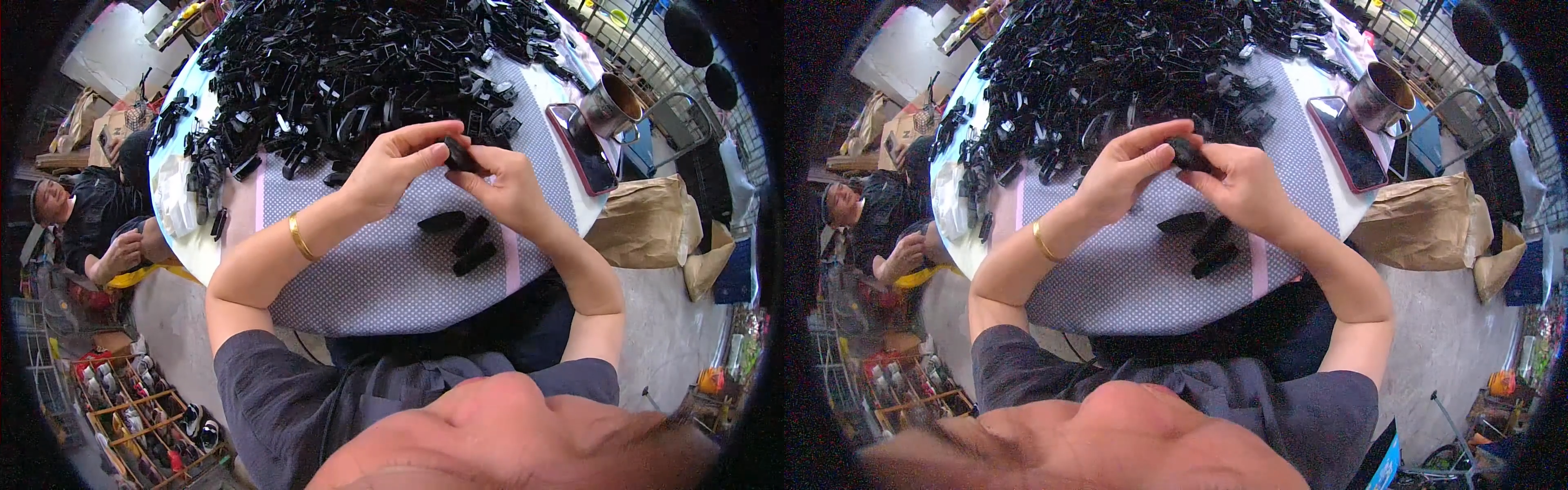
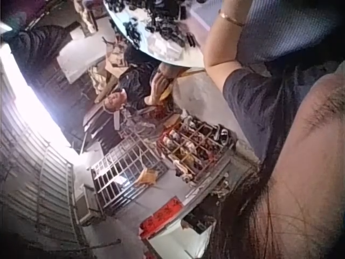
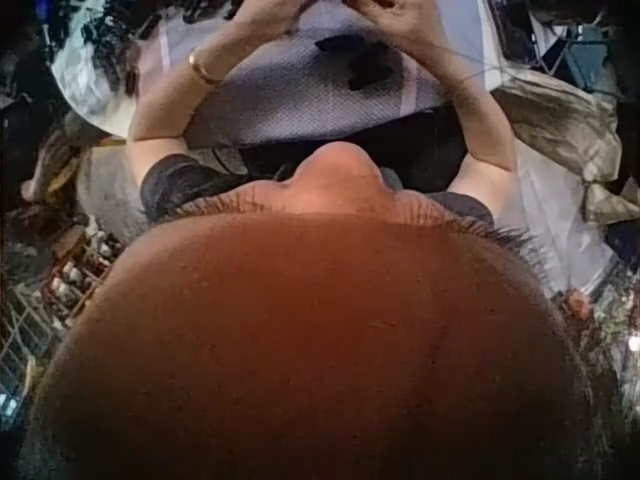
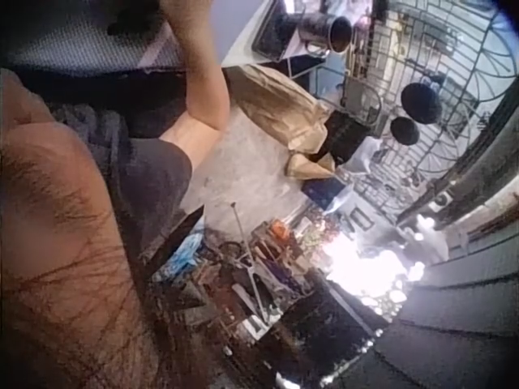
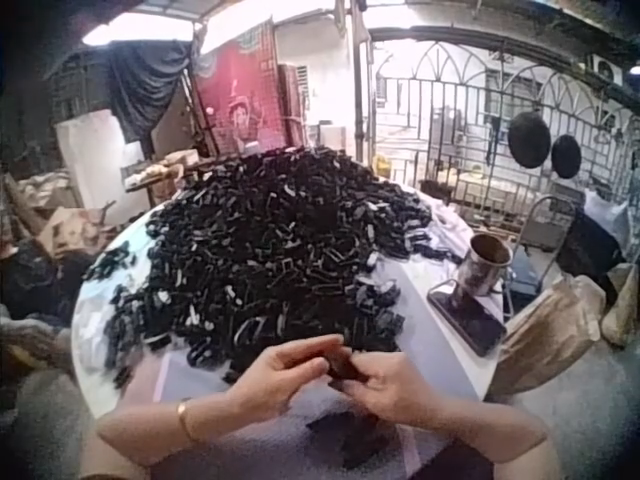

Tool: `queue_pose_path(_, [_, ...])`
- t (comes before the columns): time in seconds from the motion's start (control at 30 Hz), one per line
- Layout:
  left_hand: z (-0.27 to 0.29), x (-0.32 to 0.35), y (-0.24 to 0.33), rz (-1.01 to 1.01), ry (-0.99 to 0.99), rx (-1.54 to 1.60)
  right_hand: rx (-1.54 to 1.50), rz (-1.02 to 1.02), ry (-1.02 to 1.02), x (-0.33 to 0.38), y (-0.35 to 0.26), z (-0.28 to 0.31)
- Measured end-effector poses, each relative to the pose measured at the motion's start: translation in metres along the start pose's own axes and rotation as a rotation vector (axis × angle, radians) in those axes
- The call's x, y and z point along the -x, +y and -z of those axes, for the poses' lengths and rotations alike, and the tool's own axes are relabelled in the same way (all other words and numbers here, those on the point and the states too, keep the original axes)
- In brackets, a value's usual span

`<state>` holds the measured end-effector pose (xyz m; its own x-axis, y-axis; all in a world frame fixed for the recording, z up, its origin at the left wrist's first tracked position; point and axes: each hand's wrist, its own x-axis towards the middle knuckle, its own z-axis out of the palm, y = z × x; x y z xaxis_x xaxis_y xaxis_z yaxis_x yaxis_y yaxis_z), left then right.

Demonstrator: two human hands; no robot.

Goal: Sorting and inspecting black plastic components on a table.

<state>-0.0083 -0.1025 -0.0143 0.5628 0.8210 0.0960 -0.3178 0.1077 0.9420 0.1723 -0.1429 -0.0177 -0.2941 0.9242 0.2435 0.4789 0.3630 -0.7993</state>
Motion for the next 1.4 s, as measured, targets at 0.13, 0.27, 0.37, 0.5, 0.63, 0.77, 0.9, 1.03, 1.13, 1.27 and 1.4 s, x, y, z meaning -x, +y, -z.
queue_pose_path(0.13, [0.003, 0.003, 0.006, 0.041, -0.047, -0.092, 0.139, 0.127, 0.077, 0.003, -0.002, -0.004])
queue_pose_path(0.27, [0.005, 0.003, 0.003, -0.001, -0.055, -0.171, 0.178, 0.189, 0.105, 0.004, -0.009, -0.005])
queue_pose_path(0.37, [0.005, -0.006, 0.011, 0.129, -0.019, -0.334, 0.389, 0.176, -0.235, -0.009, -0.013, 0.023])
queue_pose_path(0.5, [-0.004, 0.0, -0.002, -0.03, -0.112, -0.834, 0.318, 0.145, -0.115, -0.033, 0.0, 0.062])
queue_pose_path(0.63, [-0.008, -0.003, -0.007, -0.069, -0.309, -0.975, 0.666, 0.391, 0.2, -0.066, 0.036, 0.051])
queue_pose_path(0.77, [-0.013, -0.019, -0.007, -0.487, -0.114, -1.207, 0.861, 0.261, 0.087, -0.079, 0.043, 0.04])
queue_pose_path(0.9, [-0.018, -0.055, -0.012, -0.557, 0.065, -1.492, 0.747, 0.334, 0.218, -0.076, 0.048, 0.043])
queue_pose_path(1.03, [-0.028, -0.069, -0.013, -0.308, 0.032, -1.553, 0.391, 0.038, 0.335, -0.063, 0.038, 0.055])
queue_pose_path(1.13, [-0.03, -0.069, -0.01, -0.253, 0.055, -1.451, -0.112, -0.047, 0.327, -0.053, 0.047, 0.061])
queue_pose_path(1.27, [-0.011, -0.061, -0.012, -0.32, 0.07, -0.959, -0.743, -0.215, 0.247, -0.042, 0.041, 0.053])
queue_pose_path(1.4, [-0.003, -0.039, -0.011, -0.173, 0.127, -0.414, -0.714, -0.298, 0.123, -0.039, 0.027, 0.036])
